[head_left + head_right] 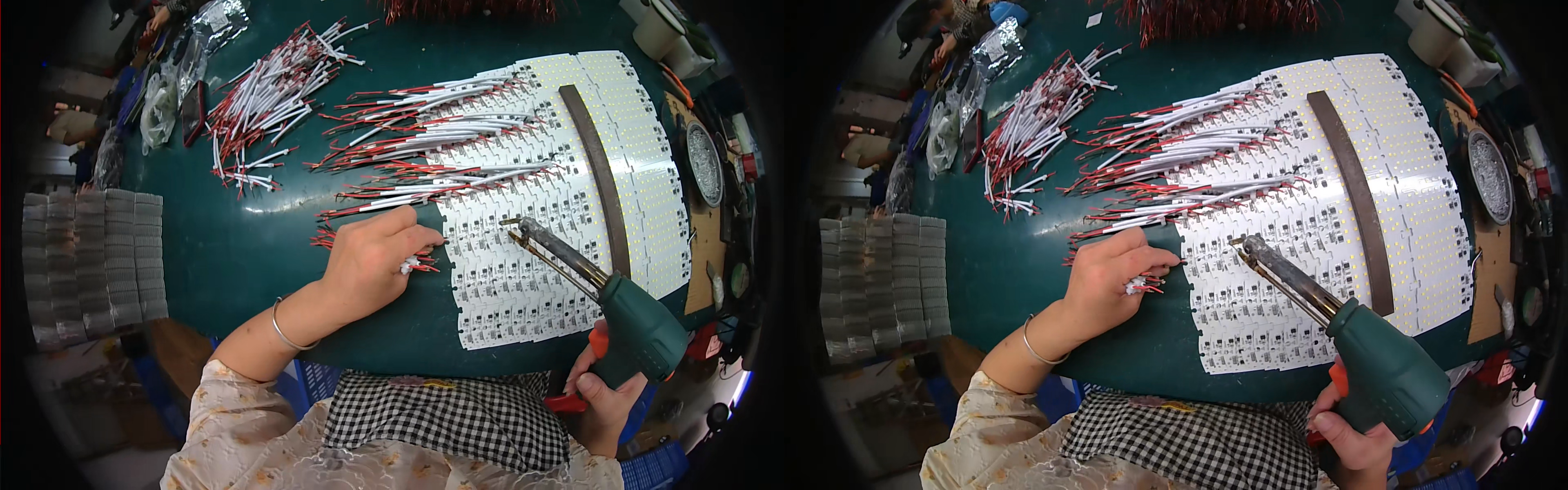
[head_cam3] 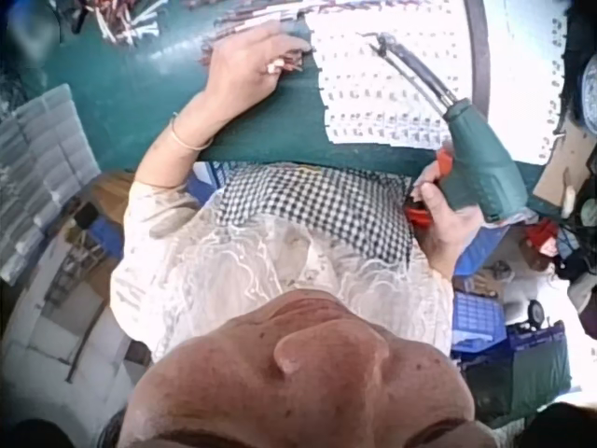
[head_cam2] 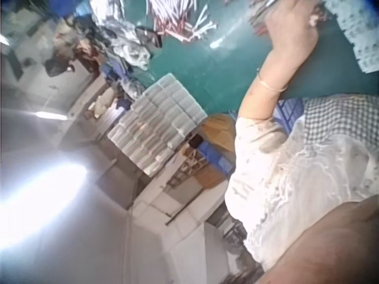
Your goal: The person solders wires onto circuit boards, picking up and positioning the wire ends by hand and attaching them with a soldering gun.
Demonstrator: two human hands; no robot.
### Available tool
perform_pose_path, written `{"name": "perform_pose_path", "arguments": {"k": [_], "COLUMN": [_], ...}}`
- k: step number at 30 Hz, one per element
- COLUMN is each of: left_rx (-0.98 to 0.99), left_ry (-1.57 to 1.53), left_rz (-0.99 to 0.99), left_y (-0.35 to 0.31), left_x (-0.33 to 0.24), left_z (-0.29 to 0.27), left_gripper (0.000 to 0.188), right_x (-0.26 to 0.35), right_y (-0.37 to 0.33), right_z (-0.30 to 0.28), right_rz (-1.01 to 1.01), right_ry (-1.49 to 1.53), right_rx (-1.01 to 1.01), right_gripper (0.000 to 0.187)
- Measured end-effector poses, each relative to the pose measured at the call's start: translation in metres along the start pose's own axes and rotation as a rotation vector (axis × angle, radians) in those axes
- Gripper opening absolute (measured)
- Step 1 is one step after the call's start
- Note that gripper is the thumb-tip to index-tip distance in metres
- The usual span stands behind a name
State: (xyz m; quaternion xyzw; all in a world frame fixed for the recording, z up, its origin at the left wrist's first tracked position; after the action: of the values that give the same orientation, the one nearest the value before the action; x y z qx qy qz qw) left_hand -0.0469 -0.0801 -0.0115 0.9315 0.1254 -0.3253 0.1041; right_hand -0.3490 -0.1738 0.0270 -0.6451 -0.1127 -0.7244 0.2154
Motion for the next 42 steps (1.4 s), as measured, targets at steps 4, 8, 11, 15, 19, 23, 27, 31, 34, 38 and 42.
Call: {"name": "perform_pose_path", "arguments": {"k": [4, 8, 11, 15, 19, 23, 27, 31, 34, 38, 42], "left_rx": [-0.047, -0.082, -0.091, -0.088, -0.090, -0.072, -0.076, -0.082, -0.081, -0.067, -0.076], "left_ry": [0.013, 0.059, 0.041, 0.031, -0.008, -0.036, -0.035, -0.043, -0.053, -0.049, -0.064], "left_rz": [0.049, 0.067, 0.077, 0.064, 0.062, 0.047, 0.052, 0.046, 0.047, 0.041, 0.051], "left_y": [-0.002, -0.005, -0.006, -0.006, -0.006, -0.007, -0.008, -0.008, -0.007, -0.007, -0.007], "left_x": [0.001, 0.002, 0.003, 0.003, 0.004, 0.005, 0.006, 0.006, 0.006, 0.007, 0.007], "left_z": [0.005, 0.008, 0.008, 0.007, 0.008, 0.009, 0.009, 0.010, 0.010, 0.010, 0.010], "left_gripper": [0.037, 0.037, 0.037, 0.037, 0.036, 0.038, 0.039, 0.040, 0.042, 0.043, 0.042], "right_x": [0.001, 0.001, -0.002, -0.002, -0.003, -0.007, -0.008, -0.010, -0.013, -0.012, -0.006], "right_y": [0.000, -0.005, -0.007, -0.006, -0.003, 0.000, 0.001, -0.001, -0.003, -0.005, -0.004], "right_z": [0.001, 0.007, 0.012, 0.017, 0.024, 0.032, 0.033, 0.030, 0.028, 0.028, 0.032], "right_rz": [0.046, 0.114, 0.133, 0.220, 0.243, 0.157, 0.199, 0.217, 0.180, 0.160, 0.147], "right_ry": [0.001, 0.022, -0.008, -0.049, -0.086, -0.096, -0.129, -0.175, -0.228, -0.267, -0.158], "right_rx": [0.043, 0.069, 0.096, 0.132, 0.164, 0.133, 0.184, 0.186, 0.222, 0.243, 0.089], "right_gripper": [0.074, 0.071, 0.069, 0.066, 0.060, 0.057, 0.055, 0.054, 0.053, 0.053, 0.060]}}
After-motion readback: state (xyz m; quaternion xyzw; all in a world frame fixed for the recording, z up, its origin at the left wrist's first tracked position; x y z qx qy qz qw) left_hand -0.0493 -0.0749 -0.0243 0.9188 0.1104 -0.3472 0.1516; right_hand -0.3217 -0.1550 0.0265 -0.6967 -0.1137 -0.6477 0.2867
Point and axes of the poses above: each hand's wrist, its own y-axis towards the middle knuckle, its own z-axis out of the palm, x = y × z, the point moved 1 cm from there along y, towards the middle knuckle, and after that the axes turned 10 degrees about -z, right-handed, at the moved point
